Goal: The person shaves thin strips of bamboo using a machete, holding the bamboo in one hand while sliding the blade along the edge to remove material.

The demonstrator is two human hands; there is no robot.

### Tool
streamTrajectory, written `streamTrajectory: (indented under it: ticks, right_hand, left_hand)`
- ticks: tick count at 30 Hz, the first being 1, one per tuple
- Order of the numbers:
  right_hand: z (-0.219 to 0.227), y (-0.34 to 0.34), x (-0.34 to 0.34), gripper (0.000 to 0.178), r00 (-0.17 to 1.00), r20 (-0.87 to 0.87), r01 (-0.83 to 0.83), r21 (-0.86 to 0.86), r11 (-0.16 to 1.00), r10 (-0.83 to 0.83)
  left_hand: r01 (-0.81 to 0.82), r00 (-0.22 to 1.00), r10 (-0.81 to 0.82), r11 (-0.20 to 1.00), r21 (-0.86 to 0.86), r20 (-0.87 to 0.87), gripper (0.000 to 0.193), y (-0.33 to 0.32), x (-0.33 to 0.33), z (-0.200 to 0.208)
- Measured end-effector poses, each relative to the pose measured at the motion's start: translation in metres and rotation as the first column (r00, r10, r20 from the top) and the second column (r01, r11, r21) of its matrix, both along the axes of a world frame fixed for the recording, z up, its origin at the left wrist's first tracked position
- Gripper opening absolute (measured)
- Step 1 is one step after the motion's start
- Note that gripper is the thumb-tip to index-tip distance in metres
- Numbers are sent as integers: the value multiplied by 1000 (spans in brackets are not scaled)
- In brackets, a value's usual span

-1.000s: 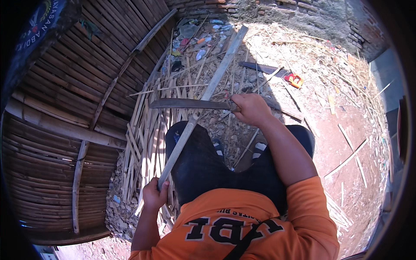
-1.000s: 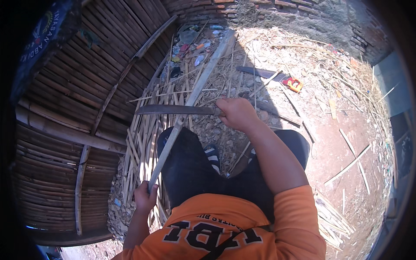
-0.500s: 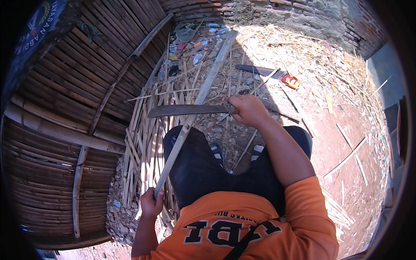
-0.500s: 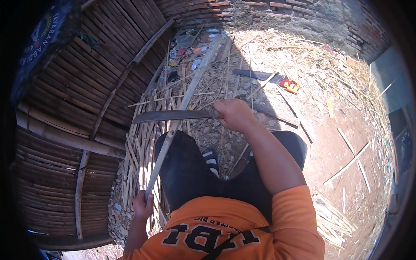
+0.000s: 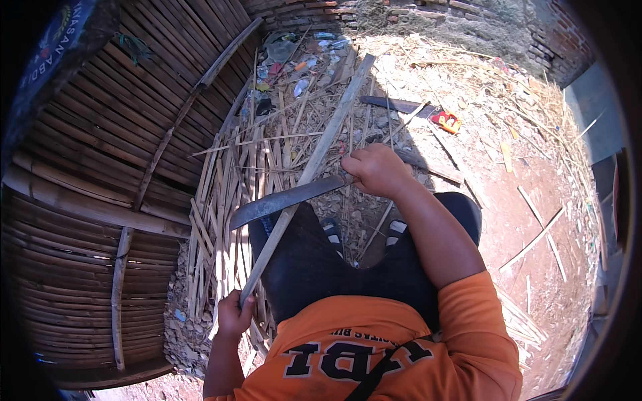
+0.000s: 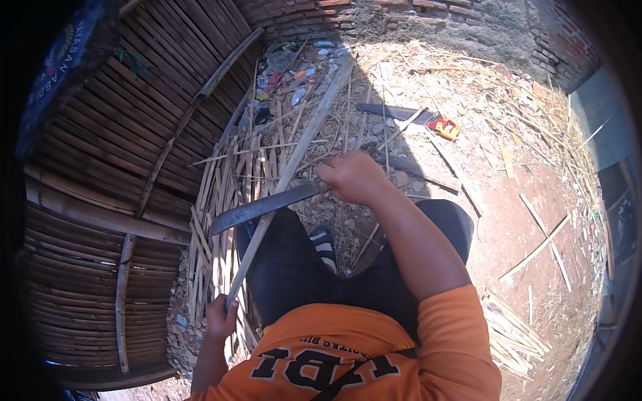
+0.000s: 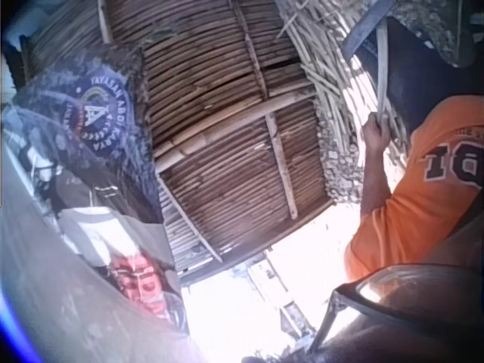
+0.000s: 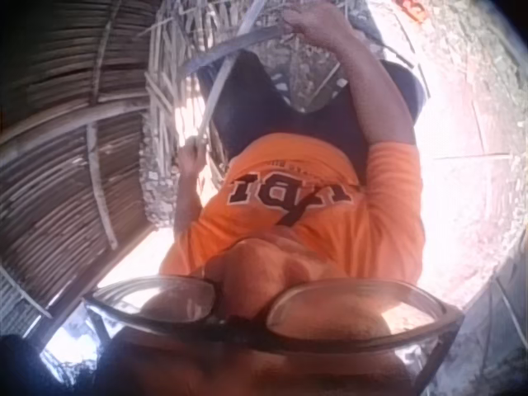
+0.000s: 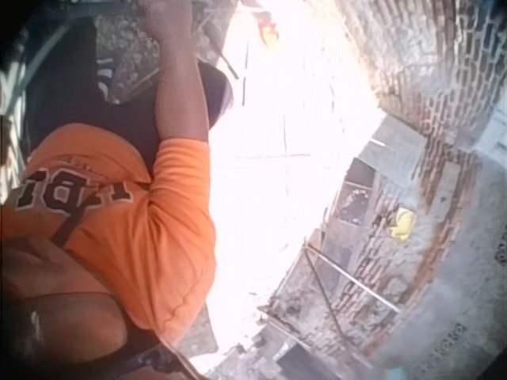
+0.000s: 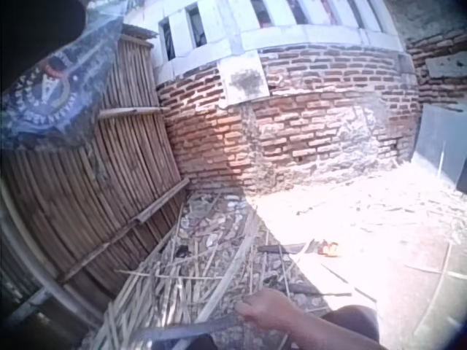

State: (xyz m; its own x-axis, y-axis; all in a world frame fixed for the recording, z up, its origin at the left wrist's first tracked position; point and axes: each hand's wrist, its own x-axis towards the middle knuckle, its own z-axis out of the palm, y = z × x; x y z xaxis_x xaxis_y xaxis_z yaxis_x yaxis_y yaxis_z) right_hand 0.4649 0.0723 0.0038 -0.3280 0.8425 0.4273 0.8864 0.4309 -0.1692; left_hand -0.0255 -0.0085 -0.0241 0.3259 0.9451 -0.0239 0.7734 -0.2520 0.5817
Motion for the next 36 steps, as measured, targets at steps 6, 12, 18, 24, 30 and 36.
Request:
streamTrajectory:
  ticks: [6, 12, 18, 24, 30, 36]
  right_hand:
    - [-12, 11, 58, 24, 722, -437, 528, -151, 835, -536]
    - [-3, 2, 4, 18, 982, -145, 115, -38, 993, -120]
    - [-21, 13, 57, 21, 813, -373, 418, -157, 895, -446]
    - [-12, 2, 18, 24, 937, -264, 213, -93, 973, -230]
    - [6, -1, 48, 21, 880, -225, 391, -158, 907, -418]
    - [3, -3, 21, 28, 925, -223, 290, -109, 951, -308]
  left_hand:
    - [-7, 998, 13, 996, 93, -66, 34, -2, -18, 11]
    - [-30, 995, 44, 990, 140, -94, 33, -3, -11, 6]
    - [-15, 989, 46, 975, 221, -139, 31, 0, -24, 3]
    - [-10, 994, 37, 970, 244, -105, 31, 3, -10, 2]
    - [51, 973, 39, 924, 379, -227, 33, 13, -27, 4]
    - [-5, 957, 113, 927, 374, -267, 37, 12, -28, -2]
